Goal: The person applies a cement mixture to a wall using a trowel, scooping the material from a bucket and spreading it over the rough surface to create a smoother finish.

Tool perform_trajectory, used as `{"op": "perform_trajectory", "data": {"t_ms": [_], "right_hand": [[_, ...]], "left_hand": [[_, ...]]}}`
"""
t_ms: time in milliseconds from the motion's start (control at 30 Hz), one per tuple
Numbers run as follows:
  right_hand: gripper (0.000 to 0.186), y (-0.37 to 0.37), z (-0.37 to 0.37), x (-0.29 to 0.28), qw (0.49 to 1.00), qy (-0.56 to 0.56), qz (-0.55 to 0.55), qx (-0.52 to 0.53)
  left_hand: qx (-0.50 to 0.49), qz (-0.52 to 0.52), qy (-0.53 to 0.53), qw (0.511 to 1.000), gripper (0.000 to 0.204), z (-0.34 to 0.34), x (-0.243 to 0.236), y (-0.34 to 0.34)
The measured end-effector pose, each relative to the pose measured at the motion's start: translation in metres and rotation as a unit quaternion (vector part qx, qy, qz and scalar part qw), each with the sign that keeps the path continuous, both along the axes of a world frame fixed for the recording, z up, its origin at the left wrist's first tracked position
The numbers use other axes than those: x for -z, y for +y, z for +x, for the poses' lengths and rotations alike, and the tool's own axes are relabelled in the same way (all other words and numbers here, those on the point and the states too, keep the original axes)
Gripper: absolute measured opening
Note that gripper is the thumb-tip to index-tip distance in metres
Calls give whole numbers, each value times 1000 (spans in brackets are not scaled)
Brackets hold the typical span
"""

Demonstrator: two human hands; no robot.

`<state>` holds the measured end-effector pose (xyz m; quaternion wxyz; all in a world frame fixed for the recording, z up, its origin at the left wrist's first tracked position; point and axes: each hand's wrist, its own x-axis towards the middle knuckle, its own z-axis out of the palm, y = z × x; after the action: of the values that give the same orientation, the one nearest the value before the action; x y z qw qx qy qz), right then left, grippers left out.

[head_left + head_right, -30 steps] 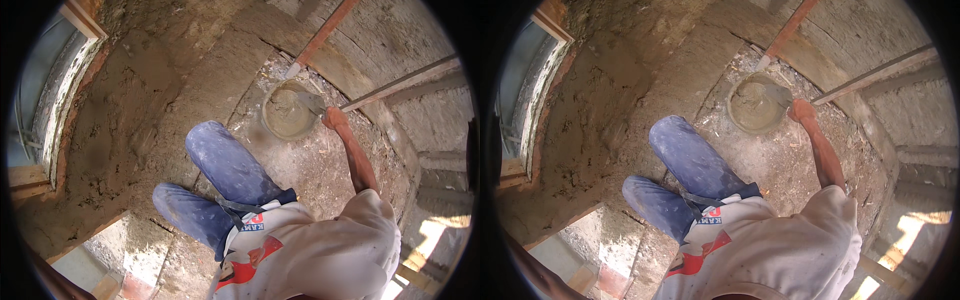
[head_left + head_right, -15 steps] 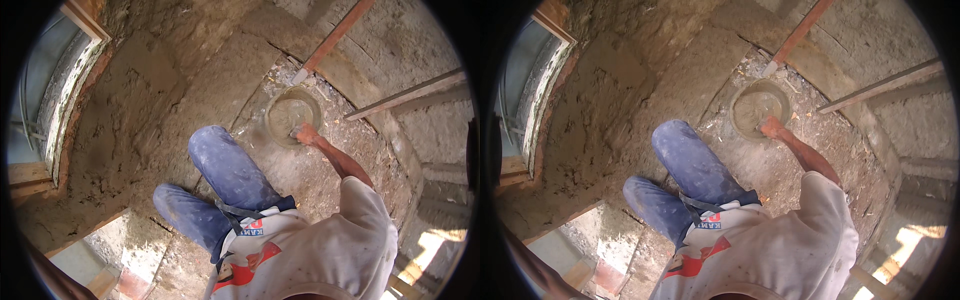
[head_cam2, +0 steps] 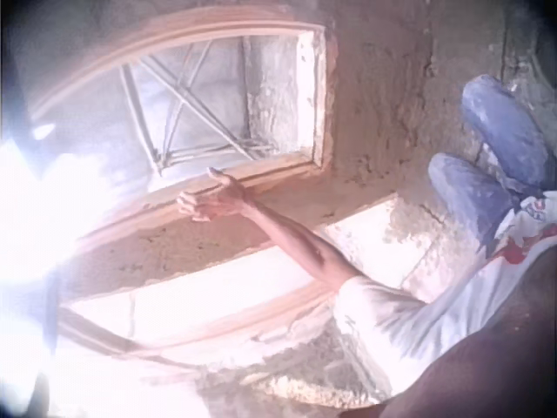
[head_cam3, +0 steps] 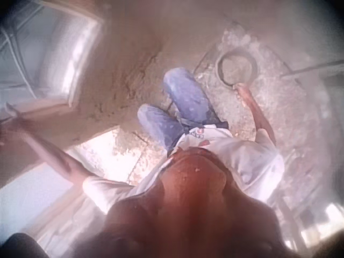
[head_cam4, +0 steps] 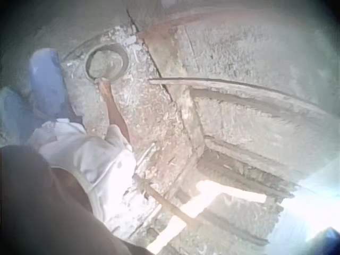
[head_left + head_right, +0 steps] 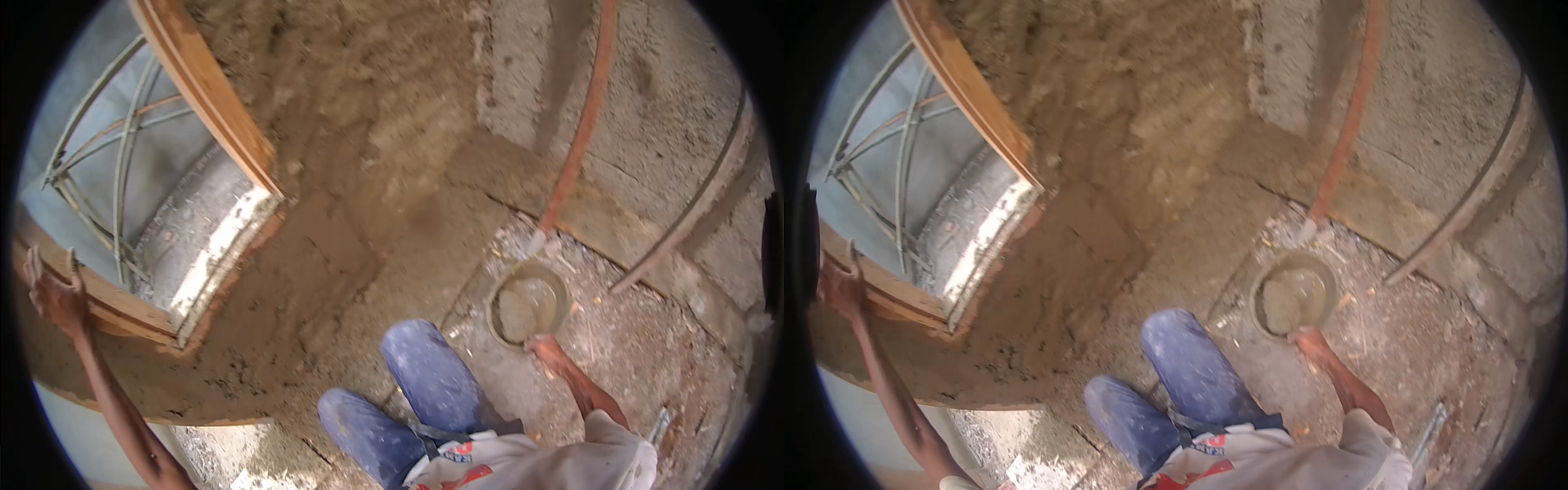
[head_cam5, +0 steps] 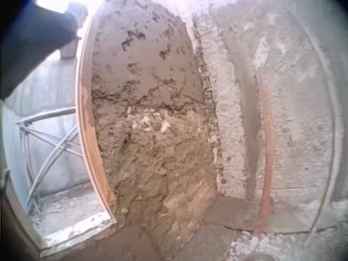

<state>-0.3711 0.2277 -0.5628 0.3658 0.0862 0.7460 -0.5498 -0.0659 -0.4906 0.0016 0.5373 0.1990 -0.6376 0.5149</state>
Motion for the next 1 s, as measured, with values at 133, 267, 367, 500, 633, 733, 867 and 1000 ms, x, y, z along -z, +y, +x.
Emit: {"op": "perform_trajectory", "data": {"t_ms": [133,267,367,500,633,733,867,1000], "right_hand": [[8,-27,-2,-62,978,-72,-145,129],[20,-50,-28,-172,929,105,-280,217],[27,-79,-57,-272,835,350,-369,211],[35,-143,-101,-387,643,542,-445,309],[40,-220,-182,-460,514,650,-212,517],[29,-302,-219,-473,426,717,-192,517],[24,-414,-173,-428,759,644,-80,52],[31,-401,-32,-253,782,535,-237,-213]], "left_hand": [[-22,-8,21,999,75,1,5,6],[-17,24,24,999,75,-1,6,16],[-19,38,26,999,74,-1,5,20],[-4,40,28,999,75,-1,6,21],[0,45,33,998,79,-2,7,22],[-1,50,37,998,80,-3,7,23],[-16,56,28,998,77,-1,9,20],[-17,46,21,999,76,3,10,5]]}}
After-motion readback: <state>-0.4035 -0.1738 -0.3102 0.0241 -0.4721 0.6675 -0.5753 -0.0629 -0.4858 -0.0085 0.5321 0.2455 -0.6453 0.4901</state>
